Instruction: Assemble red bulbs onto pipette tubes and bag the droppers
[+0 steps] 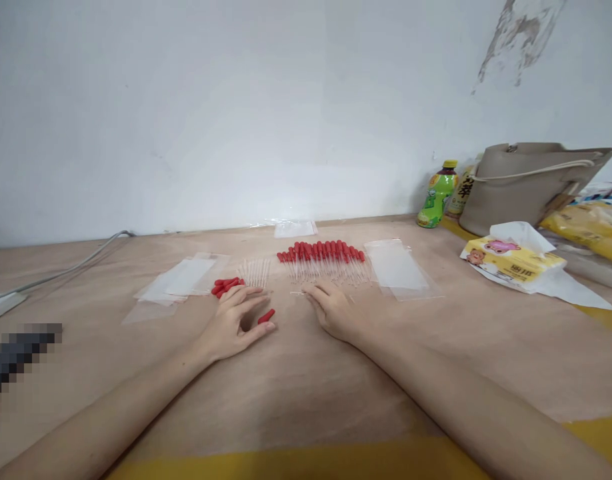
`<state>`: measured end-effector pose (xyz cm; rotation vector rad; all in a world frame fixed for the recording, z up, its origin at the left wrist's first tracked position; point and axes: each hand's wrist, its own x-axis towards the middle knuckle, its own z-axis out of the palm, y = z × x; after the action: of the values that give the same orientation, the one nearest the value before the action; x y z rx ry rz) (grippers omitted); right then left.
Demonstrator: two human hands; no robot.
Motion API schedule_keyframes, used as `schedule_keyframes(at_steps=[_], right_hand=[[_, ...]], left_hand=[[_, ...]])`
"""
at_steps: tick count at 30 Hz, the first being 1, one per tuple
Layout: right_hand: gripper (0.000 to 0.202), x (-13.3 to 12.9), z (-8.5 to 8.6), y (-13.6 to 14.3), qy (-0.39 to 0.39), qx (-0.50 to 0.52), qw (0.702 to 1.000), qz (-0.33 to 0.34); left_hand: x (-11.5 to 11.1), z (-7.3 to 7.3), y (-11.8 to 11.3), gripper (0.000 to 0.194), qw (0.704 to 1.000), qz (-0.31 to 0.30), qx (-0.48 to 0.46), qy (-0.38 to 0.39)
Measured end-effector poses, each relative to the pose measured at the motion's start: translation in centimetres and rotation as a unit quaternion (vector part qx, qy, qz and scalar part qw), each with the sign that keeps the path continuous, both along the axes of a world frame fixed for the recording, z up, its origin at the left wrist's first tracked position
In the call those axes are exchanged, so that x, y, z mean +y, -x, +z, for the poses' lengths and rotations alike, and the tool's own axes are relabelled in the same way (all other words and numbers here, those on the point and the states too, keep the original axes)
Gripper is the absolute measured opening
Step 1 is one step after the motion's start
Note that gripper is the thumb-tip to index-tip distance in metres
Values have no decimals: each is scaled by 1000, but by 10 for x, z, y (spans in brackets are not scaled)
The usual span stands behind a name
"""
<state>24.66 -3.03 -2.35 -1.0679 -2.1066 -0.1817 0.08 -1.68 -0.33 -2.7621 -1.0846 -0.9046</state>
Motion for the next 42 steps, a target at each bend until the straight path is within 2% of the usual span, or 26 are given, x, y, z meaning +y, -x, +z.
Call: schedule_keyframes(at_steps=[2, 5, 8, 12, 21, 28, 31, 36, 38, 42], right_hand=[[23, 0, 0, 1, -11, -16, 1000, 2], [21, -3, 2, 5, -25, -30, 999, 10], [20, -9, 6, 13, -22, -31, 999, 25], [19, -14, 10, 21, -25, -18, 999, 40], [20, -10, 2, 20, -7, -13, 997, 72], [21, -12, 14, 16, 36, -40, 993, 105], [20, -13, 16, 16, 5, -73, 993, 88], [26, -13, 7, 19, -103, -122, 986, 53], [25, -10, 3, 19, -106, -109, 987, 52], [19, -3, -1, 14, -63, -29, 995, 69]], left_hand=[[0, -4, -4, 27, 1000, 15, 5, -9], [0, -8, -9, 17, 999, -4, -36, -8], [-2, -9, -13, 15, 995, -23, -92, 33], [-5, -8, -15, 14, 988, -14, -119, 96], [-6, -8, -16, 16, 984, -49, -131, 109], [-8, -9, -13, 17, 981, -85, -113, 135], [-10, -8, -13, 18, 980, -88, -91, 151], [-7, -10, -13, 17, 985, -72, -94, 129], [-4, -11, -12, 16, 984, -70, -111, 120], [1, -12, -10, 19, 986, -83, -113, 94]])
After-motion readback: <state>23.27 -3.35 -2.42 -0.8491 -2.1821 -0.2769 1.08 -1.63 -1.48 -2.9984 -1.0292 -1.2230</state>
